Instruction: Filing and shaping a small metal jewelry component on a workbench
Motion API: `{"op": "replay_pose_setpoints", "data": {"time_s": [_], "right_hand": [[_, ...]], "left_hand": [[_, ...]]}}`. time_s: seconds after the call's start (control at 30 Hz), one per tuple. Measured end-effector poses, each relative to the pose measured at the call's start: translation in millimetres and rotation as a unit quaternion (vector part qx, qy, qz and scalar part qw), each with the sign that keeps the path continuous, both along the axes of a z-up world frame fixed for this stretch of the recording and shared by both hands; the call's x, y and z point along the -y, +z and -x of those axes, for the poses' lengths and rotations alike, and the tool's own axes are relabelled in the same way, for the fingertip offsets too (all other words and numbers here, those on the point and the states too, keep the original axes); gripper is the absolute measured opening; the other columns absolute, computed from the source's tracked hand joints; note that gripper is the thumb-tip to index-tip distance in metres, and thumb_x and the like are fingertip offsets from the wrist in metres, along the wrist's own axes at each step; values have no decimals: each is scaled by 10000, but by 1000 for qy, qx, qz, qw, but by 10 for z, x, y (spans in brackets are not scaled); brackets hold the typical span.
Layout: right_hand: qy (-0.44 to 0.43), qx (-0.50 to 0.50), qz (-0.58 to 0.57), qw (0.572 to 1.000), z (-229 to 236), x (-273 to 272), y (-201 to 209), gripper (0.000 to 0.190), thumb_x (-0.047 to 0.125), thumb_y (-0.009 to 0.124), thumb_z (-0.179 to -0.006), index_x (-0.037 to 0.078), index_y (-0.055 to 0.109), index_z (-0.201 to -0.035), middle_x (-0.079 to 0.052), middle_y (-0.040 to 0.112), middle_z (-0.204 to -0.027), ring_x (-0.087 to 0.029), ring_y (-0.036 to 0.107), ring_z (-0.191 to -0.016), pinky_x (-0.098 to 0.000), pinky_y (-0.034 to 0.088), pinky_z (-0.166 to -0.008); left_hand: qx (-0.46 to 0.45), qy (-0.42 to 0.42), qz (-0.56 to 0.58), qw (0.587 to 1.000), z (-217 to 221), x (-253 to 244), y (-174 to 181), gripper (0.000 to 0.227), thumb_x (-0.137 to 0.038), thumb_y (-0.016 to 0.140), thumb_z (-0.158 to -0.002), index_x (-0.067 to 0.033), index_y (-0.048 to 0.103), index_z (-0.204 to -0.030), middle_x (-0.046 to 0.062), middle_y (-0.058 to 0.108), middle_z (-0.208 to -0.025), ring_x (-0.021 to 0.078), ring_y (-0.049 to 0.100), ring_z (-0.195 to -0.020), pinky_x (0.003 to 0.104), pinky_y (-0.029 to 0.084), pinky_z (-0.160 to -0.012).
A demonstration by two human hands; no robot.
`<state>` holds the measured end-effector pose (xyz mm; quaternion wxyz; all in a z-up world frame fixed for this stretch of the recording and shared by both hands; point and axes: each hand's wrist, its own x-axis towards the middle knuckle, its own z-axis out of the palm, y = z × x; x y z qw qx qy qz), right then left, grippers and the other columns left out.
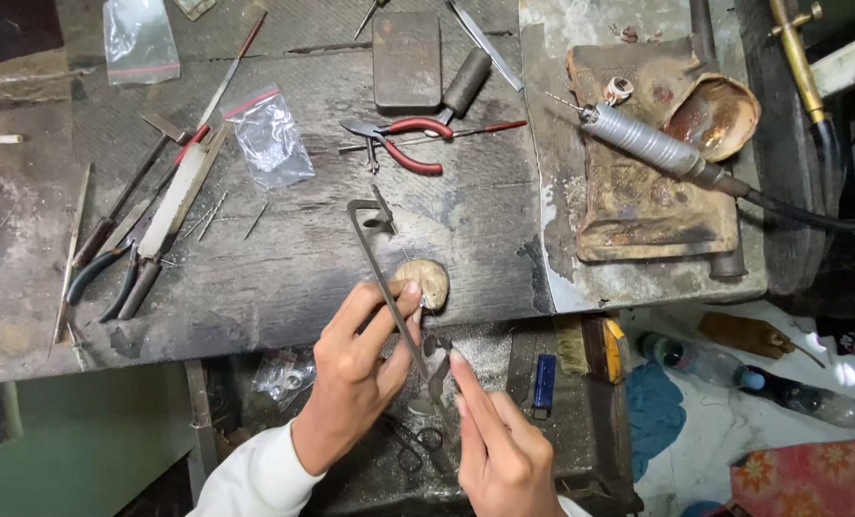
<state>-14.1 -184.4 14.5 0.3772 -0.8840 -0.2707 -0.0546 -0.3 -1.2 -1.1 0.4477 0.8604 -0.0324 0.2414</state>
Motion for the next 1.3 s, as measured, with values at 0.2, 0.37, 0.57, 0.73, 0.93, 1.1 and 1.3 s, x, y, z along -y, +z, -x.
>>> {"op": "replay_pose_setpoints", "data": {"time_s": [0.2, 0.37, 0.57, 0.73, 0.93, 1.1, 1.3], "right_hand": [[-115, -77, 75, 987, 311, 130, 221, 403, 86, 668, -918, 217, 726, -1295, 63, 483, -626, -72, 295, -484, -208, 346, -500], [-24, 13, 25, 999, 90, 97, -23, 362, 76, 600, -1007, 103, 652, -1364, 30, 474, -748, -133, 340, -541, -209, 474, -581], [-113, -45, 12, 993, 309, 168, 23, 314, 154, 585, -987, 160, 716, -1273, 75, 726, -846, -70, 298, -476, -214, 338, -460], [-118, -90, -1, 989, 354, 212, -4, 326, 167, 598, -974, 163, 724, -1274, 55, 681, -720, -79, 240, -488, -249, 299, -455], [-98, 18, -26, 995, 201, 181, -35, 266, 139, 602, -983, 97, 734, -1210, 19, 652, -717, -88, 349, -500, -241, 339, -478], [2, 58, -64, 996, 35, 91, -147, 285, 10, 603, -979, -74, 659, -1246, -136, 772, -1147, -91, 527, -557, -253, 455, -504], [14, 36, -89, 995, -31, -14, -179, 304, 2, 600, -989, -70, 631, -1283, -146, 773, -1085, -127, 604, -630, -264, 542, -621]], "left_hand": [[4, 1, -2, 1000, -1, 2, -8, 239, 55, 632, -970, 70, 637, -1208, 178, 609, -1057, 305, 637, -906, 358, 535, -848], [-2, 36, -24, 999, -11, 33, -7, 182, 28, 646, -970, 40, 666, -1151, 146, 602, -1014, 260, 650, -856, 323, 537, -802], [-3, 51, 7, 999, -19, 10, 13, 108, 30, 659, -954, 46, 683, -1058, 143, 647, -1008, 251, 678, -881, 318, 549, -817], [0, 57, 44, 997, -16, -10, 68, 68, 7, 671, -952, 35, 686, -1013, 149, 696, -1039, 254, 720, -947, 320, 569, -863], [2, 46, 52, 998, -20, -22, 99, 95, -3, 679, -951, 35, 706, -1035, 164, 720, -1090, 268, 733, -1006, 321, 574, -908], [1, 7, 25, 1000, 7, -13, 42, 198, 54, 688, -943, 40, 665, -1139, 198, 659, -1141, 302, 715, -1018, 339, 565, -928], [3, 14, 16, 1000, -13, 9, 35, 180, 29, 685, -954, 55, 655, -1130, 207, 635, -1095, 300, 712, -988, 341, 580, -918]]}}
